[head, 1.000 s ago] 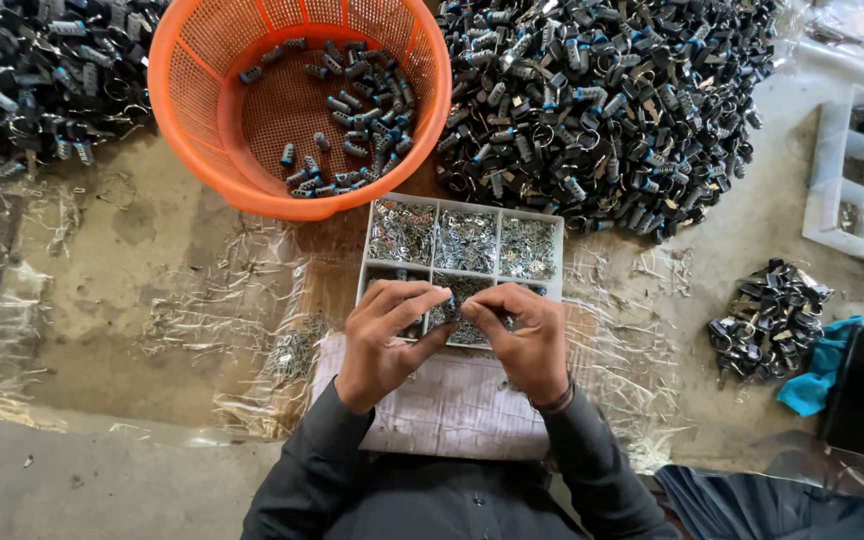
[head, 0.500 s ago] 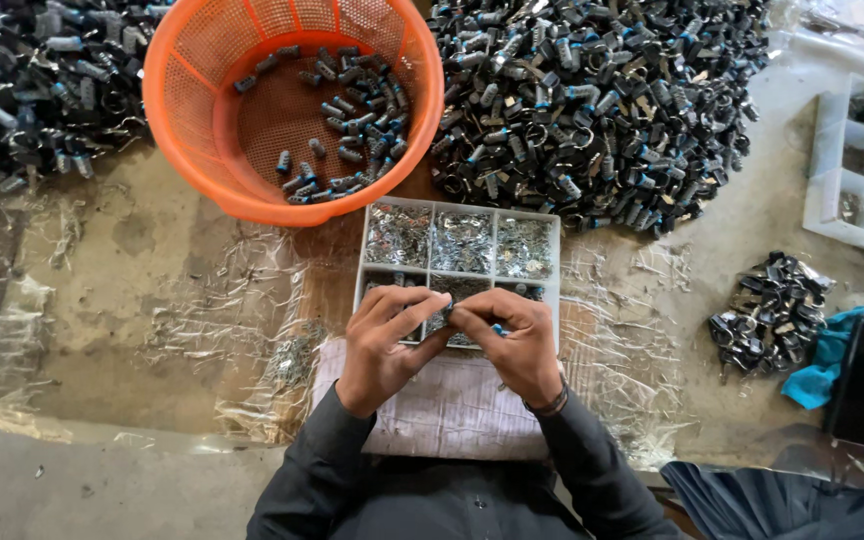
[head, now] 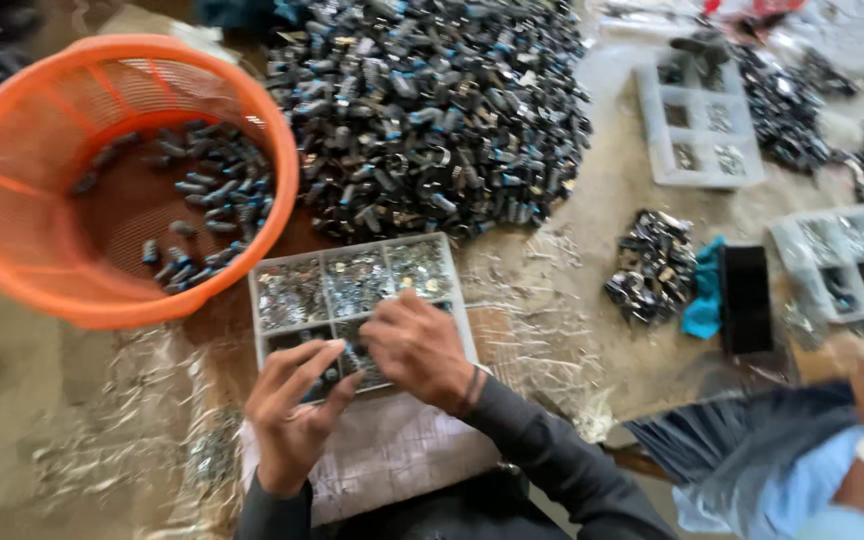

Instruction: The person assembles small cylindrical key components by hand, inserting pins and attaching metal rings. They repeatedly pick parts from a compartmentalized tray and an orange basket, assemble each unit, and place finished items into the tray.

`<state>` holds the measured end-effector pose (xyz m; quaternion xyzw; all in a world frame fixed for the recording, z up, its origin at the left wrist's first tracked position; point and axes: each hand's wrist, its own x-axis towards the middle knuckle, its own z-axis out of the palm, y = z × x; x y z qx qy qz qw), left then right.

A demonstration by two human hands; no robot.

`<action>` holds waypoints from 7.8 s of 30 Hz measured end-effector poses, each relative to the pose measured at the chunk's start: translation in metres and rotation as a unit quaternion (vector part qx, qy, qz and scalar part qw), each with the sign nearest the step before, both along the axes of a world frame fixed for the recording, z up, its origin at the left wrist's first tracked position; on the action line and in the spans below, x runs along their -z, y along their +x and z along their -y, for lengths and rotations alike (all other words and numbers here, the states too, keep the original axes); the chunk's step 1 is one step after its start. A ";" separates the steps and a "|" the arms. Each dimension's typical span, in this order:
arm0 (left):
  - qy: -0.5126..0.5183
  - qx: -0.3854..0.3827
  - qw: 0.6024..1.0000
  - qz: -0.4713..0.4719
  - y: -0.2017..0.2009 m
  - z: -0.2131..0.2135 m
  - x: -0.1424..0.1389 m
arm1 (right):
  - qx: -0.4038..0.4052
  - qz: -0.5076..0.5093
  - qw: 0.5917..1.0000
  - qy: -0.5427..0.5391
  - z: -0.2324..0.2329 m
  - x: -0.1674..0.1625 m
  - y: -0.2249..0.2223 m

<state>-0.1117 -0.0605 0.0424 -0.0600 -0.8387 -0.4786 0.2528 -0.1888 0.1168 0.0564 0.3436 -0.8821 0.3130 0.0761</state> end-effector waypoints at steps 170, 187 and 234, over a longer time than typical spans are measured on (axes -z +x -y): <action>-0.013 0.016 0.999 -0.030 0.013 -0.009 0.020 | -0.145 0.295 0.923 -0.202 -0.052 -0.006 0.028; 0.011 0.003 0.999 -0.033 0.018 -0.004 0.040 | 0.462 -0.132 0.863 0.157 -0.310 0.050 -0.038; -0.018 0.183 0.983 -0.009 0.096 -0.066 0.038 | 0.067 0.562 0.659 -0.495 -0.098 0.092 0.179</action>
